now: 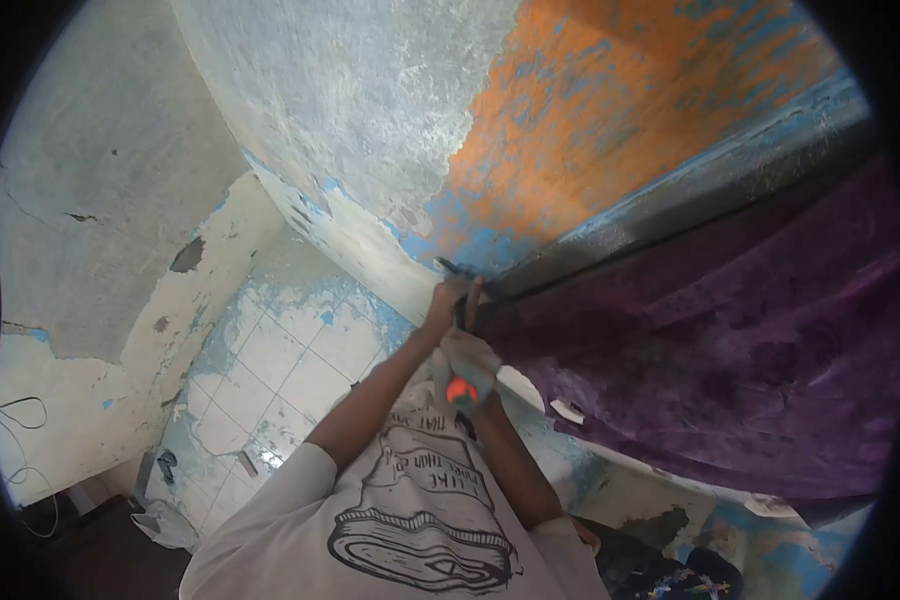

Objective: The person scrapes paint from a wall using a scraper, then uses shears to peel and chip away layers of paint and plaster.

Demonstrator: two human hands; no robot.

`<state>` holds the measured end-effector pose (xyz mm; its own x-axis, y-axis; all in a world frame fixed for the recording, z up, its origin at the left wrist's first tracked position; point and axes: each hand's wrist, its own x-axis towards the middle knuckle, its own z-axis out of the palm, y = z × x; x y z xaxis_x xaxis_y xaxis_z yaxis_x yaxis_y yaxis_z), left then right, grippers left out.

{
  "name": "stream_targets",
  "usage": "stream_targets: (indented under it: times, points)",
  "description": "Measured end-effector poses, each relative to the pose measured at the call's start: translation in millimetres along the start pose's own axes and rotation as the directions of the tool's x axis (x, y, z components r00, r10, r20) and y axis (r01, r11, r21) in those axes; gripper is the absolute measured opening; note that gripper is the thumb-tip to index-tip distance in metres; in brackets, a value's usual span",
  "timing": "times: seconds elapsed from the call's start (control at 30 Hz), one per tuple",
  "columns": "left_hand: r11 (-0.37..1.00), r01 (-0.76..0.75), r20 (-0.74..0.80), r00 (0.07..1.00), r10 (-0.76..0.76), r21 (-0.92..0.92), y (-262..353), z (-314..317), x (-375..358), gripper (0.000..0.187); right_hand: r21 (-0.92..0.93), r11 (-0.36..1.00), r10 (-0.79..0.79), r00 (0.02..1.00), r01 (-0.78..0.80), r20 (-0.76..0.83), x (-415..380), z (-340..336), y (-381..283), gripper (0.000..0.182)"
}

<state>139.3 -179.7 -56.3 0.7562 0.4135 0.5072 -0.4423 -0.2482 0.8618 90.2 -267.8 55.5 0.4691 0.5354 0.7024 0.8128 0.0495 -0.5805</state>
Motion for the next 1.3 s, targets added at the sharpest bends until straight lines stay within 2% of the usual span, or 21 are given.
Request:
stream_targets:
  times: [0.03,0.07,0.1,0.17,0.2,0.27,0.3,0.4,0.43,0.5,0.63,0.7,0.73,0.8,0.87,0.93,0.97,1.03,1.13,1.2,1.3]
  points:
    - [0.998,0.009,0.038,0.999,-0.012,0.056,-1,-4,0,0.031,0.096,0.995,-0.002,1.0,0.001,0.014,5,5,1,0.031]
    - [0.993,0.012,0.067,0.998,-0.02,0.117,-2,-6,3,0.031,0.097,0.995,-0.002,1.0,0.0,0.019,7,6,-3,0.031]
    - [0.998,-0.005,0.085,0.996,0.0,0.056,8,-9,7,0.028,0.129,0.989,-0.074,0.997,0.073,-0.001,8,7,-7,0.031]
    - [0.997,0.017,0.108,0.994,-0.024,0.072,16,-8,9,0.027,0.192,0.967,-0.163,0.986,0.166,-0.035,12,7,-15,0.03]
    - [0.996,0.023,0.133,0.991,-0.035,0.087,16,-9,11,0.025,0.204,0.965,-0.162,0.986,0.165,-0.032,12,8,-11,0.03]
    - [0.996,0.01,0.162,0.986,-0.025,0.091,-12,-20,-1,0.025,0.117,0.992,-0.057,0.998,0.054,0.02,7,13,1,0.032]
    - [0.996,-0.011,0.198,0.98,-0.006,0.084,-17,-26,-2,0.026,0.155,0.987,-0.041,0.999,0.038,0.012,5,23,7,0.035]
    - [0.998,0.03,0.185,0.982,-0.041,0.064,-24,-25,-9,0.026,0.115,0.988,-0.114,0.991,0.105,0.074,-7,30,7,0.032]
    - [0.997,0.036,0.18,0.983,-0.047,0.065,-13,-24,-3,0.026,0.149,0.979,-0.144,0.99,0.141,0.01,3,31,-3,0.031]
    - [0.995,0.031,0.221,0.974,-0.052,0.098,4,-20,6,0.029,0.163,0.978,-0.134,0.991,0.128,0.027,3,19,-6,0.031]
    - [0.995,-0.039,0.213,0.977,0.018,0.093,-22,-23,-6,0.029,0.135,0.979,-0.167,0.983,0.155,0.077,-8,38,9,0.035]
    - [0.998,-0.027,0.069,0.997,0.023,0.052,-26,-27,-10,0.028,0.133,0.983,-0.148,0.969,0.124,0.195,-12,42,10,0.034]
    - [0.999,-0.016,0.075,0.997,0.013,0.047,-26,-27,-10,0.028,0.129,0.985,-0.135,0.971,0.111,0.195,-8,41,4,0.034]
    - [0.998,0.004,0.08,0.997,-0.01,0.067,-22,-22,-7,0.027,0.155,0.985,-0.097,0.988,0.078,0.119,4,34,-8,0.034]
    - [0.998,-0.011,0.036,0.999,0.009,0.055,4,-20,5,0.028,0.114,0.985,-0.143,0.982,0.13,0.12,4,26,-13,0.032]
    - [0.996,-0.065,0.027,0.998,0.064,0.056,5,-18,5,0.028,0.131,0.978,-0.167,0.986,0.162,0.024,-9,27,-1,0.028]
    - [0.997,-0.063,0.027,0.998,0.061,0.051,-3,-19,1,0.028,0.148,0.983,-0.128,0.982,0.107,0.14,-11,25,8,0.03]
    - [0.999,0.023,0.024,0.999,-0.024,0.042,-27,-23,-13,0.026,0.124,0.988,-0.113,0.977,0.091,0.182,-11,39,10,0.03]
    - [0.999,0.029,-0.03,0.999,-0.028,0.044,-16,-21,-10,0.023,0.094,0.993,-0.086,0.972,0.067,0.221,-3,38,-5,0.032]
    - [0.999,-0.002,-0.025,1.0,0.004,0.053,8,-17,2,0.023,0.086,0.981,-0.183,0.971,0.172,0.154,14,28,-28,0.031]
    - [0.996,-0.084,-0.049,0.995,0.085,0.029,14,-18,5,0.022,0.122,0.967,-0.242,0.959,0.225,0.146,5,27,-24,0.026]
